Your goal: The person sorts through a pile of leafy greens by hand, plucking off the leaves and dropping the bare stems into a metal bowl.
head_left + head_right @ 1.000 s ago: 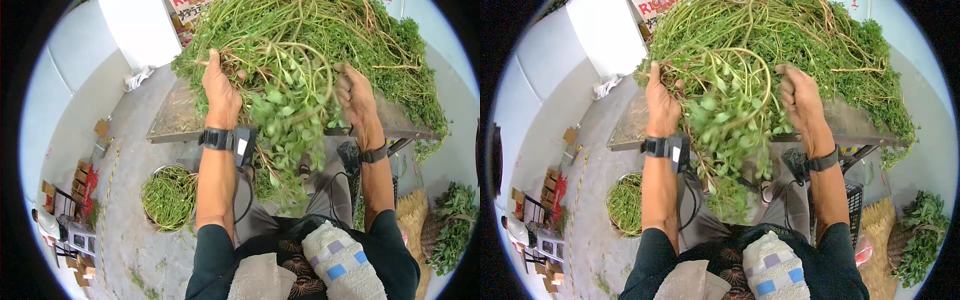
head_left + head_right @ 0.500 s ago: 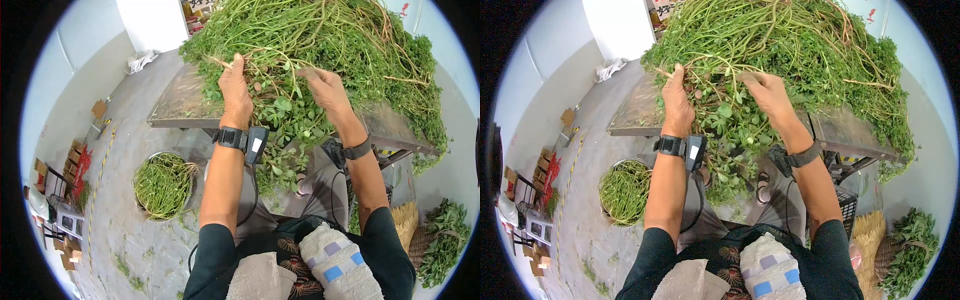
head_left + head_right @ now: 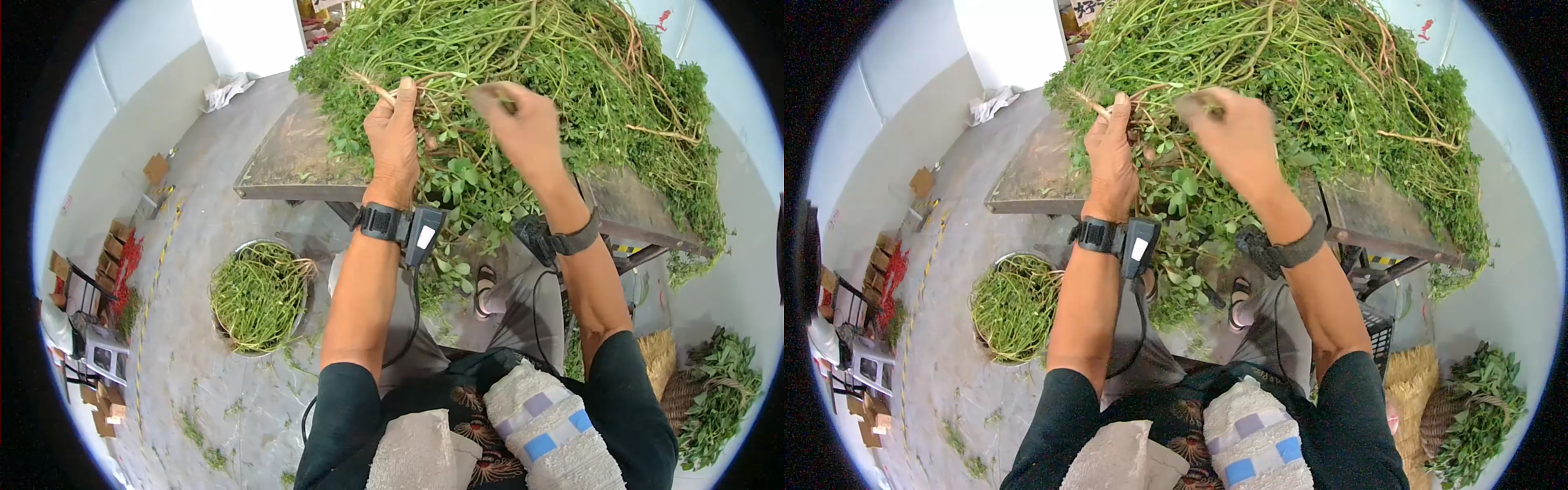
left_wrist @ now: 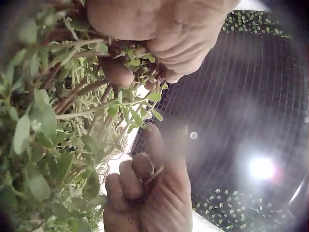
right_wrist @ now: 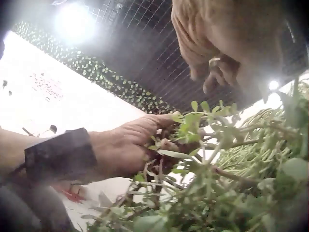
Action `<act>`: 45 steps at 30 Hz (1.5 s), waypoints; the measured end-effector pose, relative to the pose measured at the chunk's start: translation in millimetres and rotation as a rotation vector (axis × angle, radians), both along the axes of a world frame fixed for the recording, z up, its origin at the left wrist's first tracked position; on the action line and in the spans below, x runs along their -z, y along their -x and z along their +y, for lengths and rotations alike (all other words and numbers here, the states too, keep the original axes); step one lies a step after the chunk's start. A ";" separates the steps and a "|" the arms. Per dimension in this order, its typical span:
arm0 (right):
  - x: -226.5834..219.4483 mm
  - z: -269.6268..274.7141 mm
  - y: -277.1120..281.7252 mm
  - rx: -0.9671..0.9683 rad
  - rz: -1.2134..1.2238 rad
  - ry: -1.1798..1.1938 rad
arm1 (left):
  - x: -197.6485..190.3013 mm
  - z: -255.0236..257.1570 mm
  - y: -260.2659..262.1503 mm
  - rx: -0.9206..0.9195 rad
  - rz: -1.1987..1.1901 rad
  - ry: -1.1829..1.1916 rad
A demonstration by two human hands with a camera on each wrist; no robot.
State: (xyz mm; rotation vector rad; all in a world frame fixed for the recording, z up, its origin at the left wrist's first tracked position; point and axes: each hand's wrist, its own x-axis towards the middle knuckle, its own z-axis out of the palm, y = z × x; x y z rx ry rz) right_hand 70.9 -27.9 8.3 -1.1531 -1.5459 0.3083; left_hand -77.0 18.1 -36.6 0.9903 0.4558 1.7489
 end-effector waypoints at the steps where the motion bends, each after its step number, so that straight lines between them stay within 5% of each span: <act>1: 0.6 -0.5 8.9 0.096 -0.233 -0.062 | 0.7 -0.5 -1.2 -0.010 0.028 0.007; 2: -0.2 -0.1 15.4 0.192 -0.467 -0.127 | -0.4 0.0 -2.8 -0.020 0.056 0.009; 6: 10.5 23.2 15.4 0.190 -0.617 -0.311 | -1.3 -3.4 -9.6 -0.055 0.122 -0.065; 11: 19.3 13.4 18.0 0.053 -0.575 -0.415 | 8.6 15.1 -7.8 -0.128 0.137 -0.057; 14: 3.5 -36.3 24.7 -0.412 -0.408 -0.239 | 6.6 24.4 2.1 -0.227 0.000 0.188; 17: 8.9 -40.2 8.7 -0.445 -0.150 -0.022 | 2.0 19.9 17.8 -0.049 -0.088 0.131; 19: 21.2 -22.6 -11.9 -0.468 0.681 0.396 | -0.6 16.7 18.2 -0.036 -0.092 0.121; 22: 34.1 -20.4 -25.6 -0.371 0.844 0.477 | 1.2 13.5 18.8 0.005 -0.094 0.115; 28: 46.8 -6.7 -12.4 -0.310 0.710 0.461 | 0.2 5.7 10.3 0.038 -0.042 0.084; 30: 47.6 -1.4 -5.1 -0.364 0.480 0.480 | 0.6 3.8 9.4 0.084 0.044 0.055; 35: 43.1 -2.0 6.1 -0.311 0.470 0.337 | 0.4 2.4 6.6 0.083 0.030 0.044; 40: 36.7 -5.1 -9.1 -0.262 0.356 0.491 | 1.0 1.9 8.9 0.012 0.009 0.046; 45: 33.6 -9.3 -20.0 -0.422 0.316 0.487 | 1.4 4.1 10.6 0.039 0.017 0.039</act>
